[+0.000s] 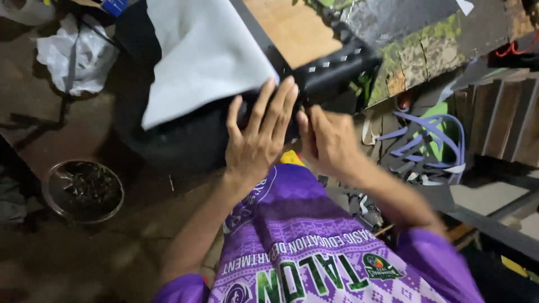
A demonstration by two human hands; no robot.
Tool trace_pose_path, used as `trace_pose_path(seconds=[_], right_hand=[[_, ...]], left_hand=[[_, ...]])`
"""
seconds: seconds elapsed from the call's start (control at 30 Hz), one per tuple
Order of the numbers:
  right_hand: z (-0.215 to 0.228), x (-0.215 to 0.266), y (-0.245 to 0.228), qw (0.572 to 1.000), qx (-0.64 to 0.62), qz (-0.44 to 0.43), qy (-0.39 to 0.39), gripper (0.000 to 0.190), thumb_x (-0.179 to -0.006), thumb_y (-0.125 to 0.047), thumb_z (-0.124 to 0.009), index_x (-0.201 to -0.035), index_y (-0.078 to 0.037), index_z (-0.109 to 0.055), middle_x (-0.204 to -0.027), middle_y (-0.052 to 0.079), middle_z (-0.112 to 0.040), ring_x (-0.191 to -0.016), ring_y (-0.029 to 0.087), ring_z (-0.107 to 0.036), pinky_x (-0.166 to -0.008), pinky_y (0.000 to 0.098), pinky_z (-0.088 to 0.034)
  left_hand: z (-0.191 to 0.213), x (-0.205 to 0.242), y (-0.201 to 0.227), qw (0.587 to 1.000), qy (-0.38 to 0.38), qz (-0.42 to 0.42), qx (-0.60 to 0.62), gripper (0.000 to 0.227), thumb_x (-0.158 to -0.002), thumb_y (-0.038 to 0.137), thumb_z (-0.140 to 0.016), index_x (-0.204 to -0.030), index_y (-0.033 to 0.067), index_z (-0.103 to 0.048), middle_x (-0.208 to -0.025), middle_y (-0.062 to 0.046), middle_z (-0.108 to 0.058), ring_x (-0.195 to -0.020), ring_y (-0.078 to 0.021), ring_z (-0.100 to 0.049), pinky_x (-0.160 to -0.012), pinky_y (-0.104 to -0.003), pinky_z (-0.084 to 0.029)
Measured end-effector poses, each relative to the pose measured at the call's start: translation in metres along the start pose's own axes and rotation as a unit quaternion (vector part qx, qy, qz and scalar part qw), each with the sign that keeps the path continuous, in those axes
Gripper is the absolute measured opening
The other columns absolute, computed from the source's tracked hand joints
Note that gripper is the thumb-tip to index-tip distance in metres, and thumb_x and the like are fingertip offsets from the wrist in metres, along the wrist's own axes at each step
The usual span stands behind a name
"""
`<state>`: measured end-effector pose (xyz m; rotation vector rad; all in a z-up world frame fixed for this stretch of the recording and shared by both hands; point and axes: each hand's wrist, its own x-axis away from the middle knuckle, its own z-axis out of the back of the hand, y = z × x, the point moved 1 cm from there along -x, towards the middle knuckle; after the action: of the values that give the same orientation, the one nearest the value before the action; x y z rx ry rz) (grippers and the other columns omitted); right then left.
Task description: The person assembles a black upholstered chair by attaching a white fabric cover to the frame. They use a screwdriver to tighten screws into the chair's frame, securing the fabric in place. The person repeatedly adjusts the fabric and checks the alignment of the components.
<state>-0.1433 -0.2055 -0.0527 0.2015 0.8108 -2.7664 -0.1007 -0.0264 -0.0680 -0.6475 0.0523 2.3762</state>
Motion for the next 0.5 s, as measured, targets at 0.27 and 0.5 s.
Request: trace_pose_path(seconds=[0.27,0.5], right_hand=[[-0.110,0.142,0.023,0.960,-0.162,-0.187,0.131,0.032,-0.116,-0.010,-0.052,-0.087,-0.004,-0.063,-0.056,0.018,-0.061,-0.053,0.040,-0.067,-0.049,0.0415,-0.045],[-0.213,0.247,0.067,0.917,-0.264,-0.261,0.146,0.033,-0.117,-0.008,-0.054,-0.088,-0.004,-0.068,-0.059,0.015,-0.067,-0.055,0.030,-0.067,-0.058,0.0400,-0.052]], left_hand=[[-0.083,0.124,0.095,0.995,0.100,-0.010,0.012,0.053,-0.126,0.030,-0.026,-0.164,0.0263,-0.061,-0.171,0.007,-0.061,-0.156,-0.0144,-0.059,-0.115,-0.050,-0.041],[-0.126,0.233,0.150,0.991,-0.089,-0.090,0.038,0.076,-0.104,0.022,-0.056,-0.178,0.0209,-0.040,-0.192,0.002,-0.029,-0.174,-0.0186,-0.028,-0.112,-0.040,-0.034]])
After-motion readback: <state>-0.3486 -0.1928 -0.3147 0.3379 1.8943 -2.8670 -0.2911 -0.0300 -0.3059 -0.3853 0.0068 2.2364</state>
